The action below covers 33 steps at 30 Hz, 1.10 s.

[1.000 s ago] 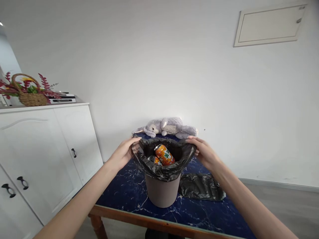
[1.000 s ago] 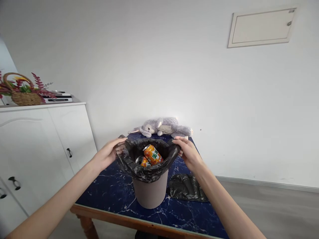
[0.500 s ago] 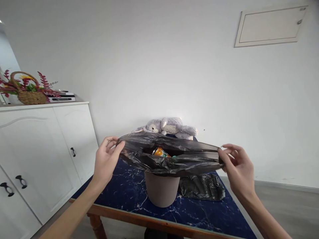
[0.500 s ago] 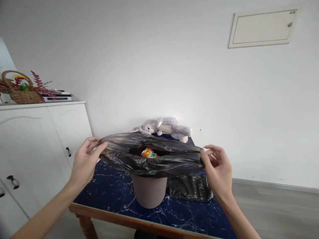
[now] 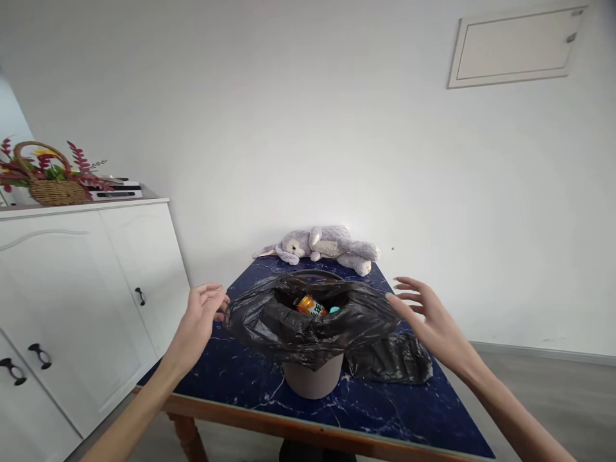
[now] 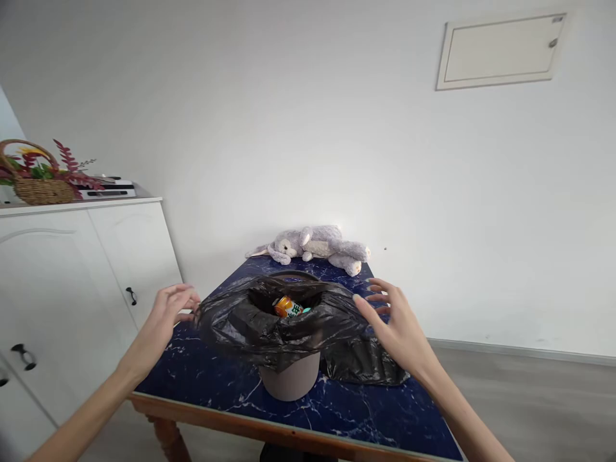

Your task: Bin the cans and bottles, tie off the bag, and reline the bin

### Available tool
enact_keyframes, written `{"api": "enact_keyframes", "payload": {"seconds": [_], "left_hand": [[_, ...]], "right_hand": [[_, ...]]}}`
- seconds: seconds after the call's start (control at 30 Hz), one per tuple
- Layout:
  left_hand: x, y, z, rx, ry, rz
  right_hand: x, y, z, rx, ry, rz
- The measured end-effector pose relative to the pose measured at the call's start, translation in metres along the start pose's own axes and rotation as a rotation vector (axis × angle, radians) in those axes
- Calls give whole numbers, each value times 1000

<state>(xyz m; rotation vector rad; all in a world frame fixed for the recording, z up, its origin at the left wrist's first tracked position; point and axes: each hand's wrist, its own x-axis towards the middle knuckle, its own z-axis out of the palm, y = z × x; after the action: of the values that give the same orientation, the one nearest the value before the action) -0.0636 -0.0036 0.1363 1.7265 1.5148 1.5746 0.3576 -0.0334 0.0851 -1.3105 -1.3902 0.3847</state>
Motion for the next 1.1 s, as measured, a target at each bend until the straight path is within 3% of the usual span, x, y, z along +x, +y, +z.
{"api": "enact_keyframes", "payload": {"seconds": [0.27, 0.33, 0.43, 0.5, 0.6, 0.83, 0.93, 1.1], "left_hand": [[46, 15, 32, 217, -273, -98], [60, 12, 37, 239, -375, -151], [71, 9, 41, 199, -521, -112], [70, 9, 41, 148, -480, -8], [56, 11, 35, 133, -320, 152], [11, 6, 10, 74, -165, 446], [-10, -5, 1, 53, -120, 413], [-28, -42, -11, -127, 31, 206]], "right_hand": [[56, -6, 24, -300, -364, -94], [60, -12, 25, -390, -372, -141], [54, -23, 22, -372, -259, -213], [47, -26, 16, -314, -152, -238], [34, -24, 4, -246, -19, -268], [0, 17, -18, -104, 165, -166], [-20, 38, -19, -39, 174, -79], [-46, 73, -12, 98, 171, 94]]}}
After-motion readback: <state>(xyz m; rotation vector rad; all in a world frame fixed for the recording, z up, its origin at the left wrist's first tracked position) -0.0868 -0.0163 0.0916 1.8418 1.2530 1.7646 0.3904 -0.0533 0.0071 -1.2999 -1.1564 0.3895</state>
